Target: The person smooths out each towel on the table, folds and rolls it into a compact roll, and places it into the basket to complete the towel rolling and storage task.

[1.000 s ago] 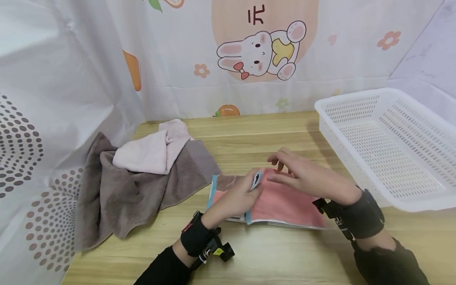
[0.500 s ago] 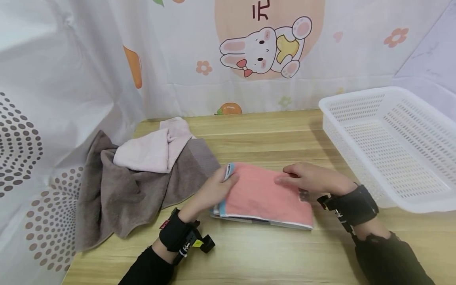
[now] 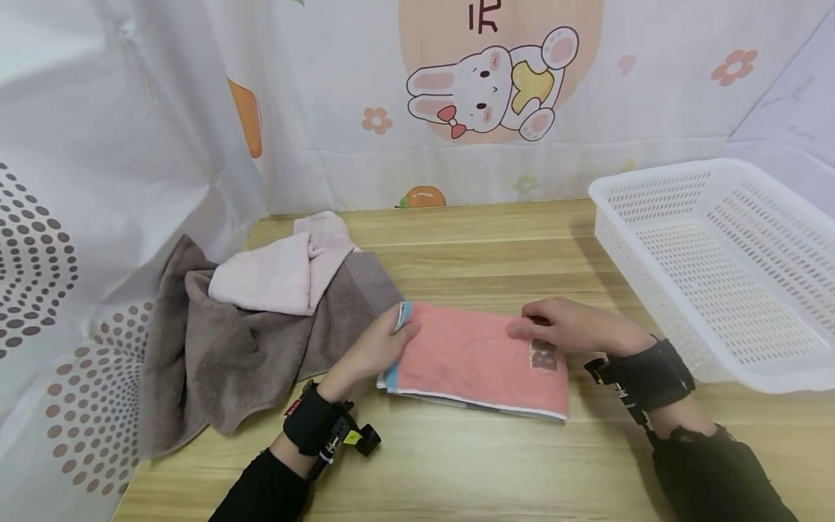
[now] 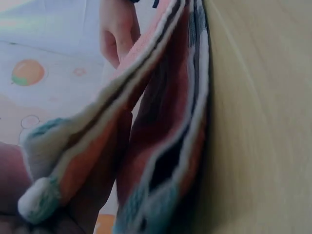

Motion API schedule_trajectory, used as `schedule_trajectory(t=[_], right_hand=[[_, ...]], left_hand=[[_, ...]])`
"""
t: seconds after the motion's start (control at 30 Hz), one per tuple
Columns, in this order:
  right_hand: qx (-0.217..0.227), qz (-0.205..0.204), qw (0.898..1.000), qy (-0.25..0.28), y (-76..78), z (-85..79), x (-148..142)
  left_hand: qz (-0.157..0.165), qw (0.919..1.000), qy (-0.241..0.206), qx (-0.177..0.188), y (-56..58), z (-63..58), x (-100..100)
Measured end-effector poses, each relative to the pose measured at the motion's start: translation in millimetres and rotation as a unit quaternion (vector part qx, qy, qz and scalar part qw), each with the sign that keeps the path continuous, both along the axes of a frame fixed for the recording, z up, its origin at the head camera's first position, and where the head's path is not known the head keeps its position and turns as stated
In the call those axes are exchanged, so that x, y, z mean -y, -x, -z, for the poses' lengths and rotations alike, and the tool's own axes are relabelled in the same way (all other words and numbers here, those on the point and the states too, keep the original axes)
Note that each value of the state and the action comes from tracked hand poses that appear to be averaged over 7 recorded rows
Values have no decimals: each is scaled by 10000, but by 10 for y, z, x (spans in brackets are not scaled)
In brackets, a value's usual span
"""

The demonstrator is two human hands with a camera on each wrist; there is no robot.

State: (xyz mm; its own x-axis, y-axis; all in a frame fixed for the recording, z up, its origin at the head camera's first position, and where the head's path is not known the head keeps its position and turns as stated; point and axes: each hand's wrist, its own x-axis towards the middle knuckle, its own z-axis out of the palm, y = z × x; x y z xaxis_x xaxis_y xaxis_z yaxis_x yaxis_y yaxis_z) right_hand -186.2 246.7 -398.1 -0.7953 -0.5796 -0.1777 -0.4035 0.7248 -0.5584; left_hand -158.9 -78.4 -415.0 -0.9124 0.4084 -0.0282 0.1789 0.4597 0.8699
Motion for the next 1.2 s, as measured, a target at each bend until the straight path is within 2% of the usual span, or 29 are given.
schedule_trajectory(t=[0.17,0.33,0.5,0.67,0.77,0.83,1.07,1.13,1.2], right_hand=[[-153,120,9998,-57,3,2,-70],[-330,-35,9994,-21,11,5,-117],[-422,-135,9989,159,21,-23,-197],[-590,-390,9970,315,61,-12,-310],[-444,-447,9972,413,89,3,-370],[-279,-415,9979,418,100,3,-406],[133,-201,9995,209,102,-12,-479],[24,-236,9995,220,107,-3,-478],[-89,-244,9993,276,115,4,-476]], left_hand=[[51,10000,-4,8,39,54,59],[199,9996,-115,141,66,69,61],[286,9989,-373,45,118,62,-6],[457,9966,-519,438,168,135,-93],[400,9969,-365,565,180,184,-100],[405,9976,-214,519,186,191,-93],[876,9951,20,456,226,174,-37],[749,9962,91,444,207,170,-29],[468,9977,266,411,166,155,-36]])
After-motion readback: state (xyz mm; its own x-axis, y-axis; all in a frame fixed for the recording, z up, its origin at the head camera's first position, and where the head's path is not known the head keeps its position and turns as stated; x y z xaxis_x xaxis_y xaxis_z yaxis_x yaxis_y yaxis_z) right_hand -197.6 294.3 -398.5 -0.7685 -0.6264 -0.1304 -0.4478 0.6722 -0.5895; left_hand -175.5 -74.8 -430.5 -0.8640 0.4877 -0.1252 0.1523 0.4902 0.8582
